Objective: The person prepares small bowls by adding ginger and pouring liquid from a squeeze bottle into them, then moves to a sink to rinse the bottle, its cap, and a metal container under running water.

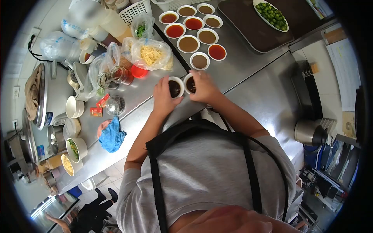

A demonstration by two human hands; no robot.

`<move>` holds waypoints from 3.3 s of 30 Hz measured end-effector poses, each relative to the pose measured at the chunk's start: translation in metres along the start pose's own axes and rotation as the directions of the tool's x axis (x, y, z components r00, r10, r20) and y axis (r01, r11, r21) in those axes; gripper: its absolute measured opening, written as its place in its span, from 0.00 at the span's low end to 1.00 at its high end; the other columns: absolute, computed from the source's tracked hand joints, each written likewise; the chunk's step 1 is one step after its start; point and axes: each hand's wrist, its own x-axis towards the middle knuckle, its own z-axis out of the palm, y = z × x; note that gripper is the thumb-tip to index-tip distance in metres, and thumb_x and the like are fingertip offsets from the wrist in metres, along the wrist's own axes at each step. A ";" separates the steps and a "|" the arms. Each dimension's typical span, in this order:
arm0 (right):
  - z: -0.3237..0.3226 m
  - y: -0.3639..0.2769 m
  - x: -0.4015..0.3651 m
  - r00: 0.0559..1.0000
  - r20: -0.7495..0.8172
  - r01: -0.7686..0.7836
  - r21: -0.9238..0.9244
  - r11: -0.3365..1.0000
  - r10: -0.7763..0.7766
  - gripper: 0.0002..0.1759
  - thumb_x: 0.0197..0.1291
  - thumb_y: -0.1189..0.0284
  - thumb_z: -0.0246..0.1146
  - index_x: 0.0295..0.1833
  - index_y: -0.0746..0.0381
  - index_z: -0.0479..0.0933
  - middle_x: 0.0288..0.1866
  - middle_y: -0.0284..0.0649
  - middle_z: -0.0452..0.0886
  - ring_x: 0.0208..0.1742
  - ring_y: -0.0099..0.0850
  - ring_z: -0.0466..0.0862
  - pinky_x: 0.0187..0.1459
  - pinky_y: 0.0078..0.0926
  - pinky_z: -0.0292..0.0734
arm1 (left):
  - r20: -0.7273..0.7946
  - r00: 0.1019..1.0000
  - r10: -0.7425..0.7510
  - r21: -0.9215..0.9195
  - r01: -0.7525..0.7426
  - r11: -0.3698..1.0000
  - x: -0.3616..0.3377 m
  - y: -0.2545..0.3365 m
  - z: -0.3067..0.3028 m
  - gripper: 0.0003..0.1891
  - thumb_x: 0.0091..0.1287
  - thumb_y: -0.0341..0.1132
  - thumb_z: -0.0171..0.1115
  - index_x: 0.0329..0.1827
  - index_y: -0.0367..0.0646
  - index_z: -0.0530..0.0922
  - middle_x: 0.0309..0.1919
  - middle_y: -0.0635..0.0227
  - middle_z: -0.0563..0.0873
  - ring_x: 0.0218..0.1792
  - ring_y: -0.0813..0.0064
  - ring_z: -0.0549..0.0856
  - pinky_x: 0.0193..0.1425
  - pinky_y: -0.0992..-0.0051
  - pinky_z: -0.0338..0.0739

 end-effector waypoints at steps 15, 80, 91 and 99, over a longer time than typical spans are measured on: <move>-0.043 0.075 -0.014 0.985 -0.127 -0.120 -0.038 0.992 0.115 0.48 0.33 0.65 0.65 0.65 0.59 0.51 0.57 0.55 0.62 0.57 0.51 0.64 0.59 0.40 0.59 | 0.068 0.997 -0.037 -0.029 0.039 0.999 0.041 0.063 0.059 0.53 0.34 0.38 0.75 0.64 0.41 0.52 0.56 0.49 0.64 0.55 0.50 0.66 0.57 0.59 0.61; -0.100 0.162 0.082 0.911 -0.361 0.053 -0.382 0.923 -0.201 0.07 0.47 0.67 0.61 0.35 0.52 0.79 0.38 0.32 0.76 0.43 0.34 0.74 0.45 0.36 0.67 | -0.176 0.984 -0.041 -0.296 -0.013 0.955 0.012 -0.001 -0.050 0.11 0.54 0.25 0.56 0.41 0.38 0.73 0.41 0.57 0.76 0.40 0.62 0.76 0.43 0.73 0.71; -0.066 0.187 0.072 0.925 -0.336 0.039 -0.373 0.927 -0.174 0.10 0.49 0.70 0.57 0.38 0.51 0.79 0.45 0.36 0.73 0.49 0.38 0.70 0.50 0.38 0.64 | -0.303 0.949 0.081 -0.146 -0.131 0.981 0.166 -0.008 -0.076 0.15 0.53 0.30 0.60 0.44 0.37 0.73 0.38 0.56 0.77 0.38 0.63 0.77 0.44 0.71 0.71; -0.080 0.176 0.063 0.854 -0.465 0.180 -0.160 0.971 -0.235 0.23 0.42 0.75 0.61 0.49 0.57 0.72 0.51 0.45 0.67 0.52 0.43 0.69 0.52 0.41 0.63 | -0.511 0.853 -0.106 0.304 0.295 0.906 0.349 -0.058 -0.085 0.33 0.49 0.45 0.62 0.57 0.38 0.63 0.44 0.52 0.76 0.49 0.54 0.73 0.52 0.63 0.67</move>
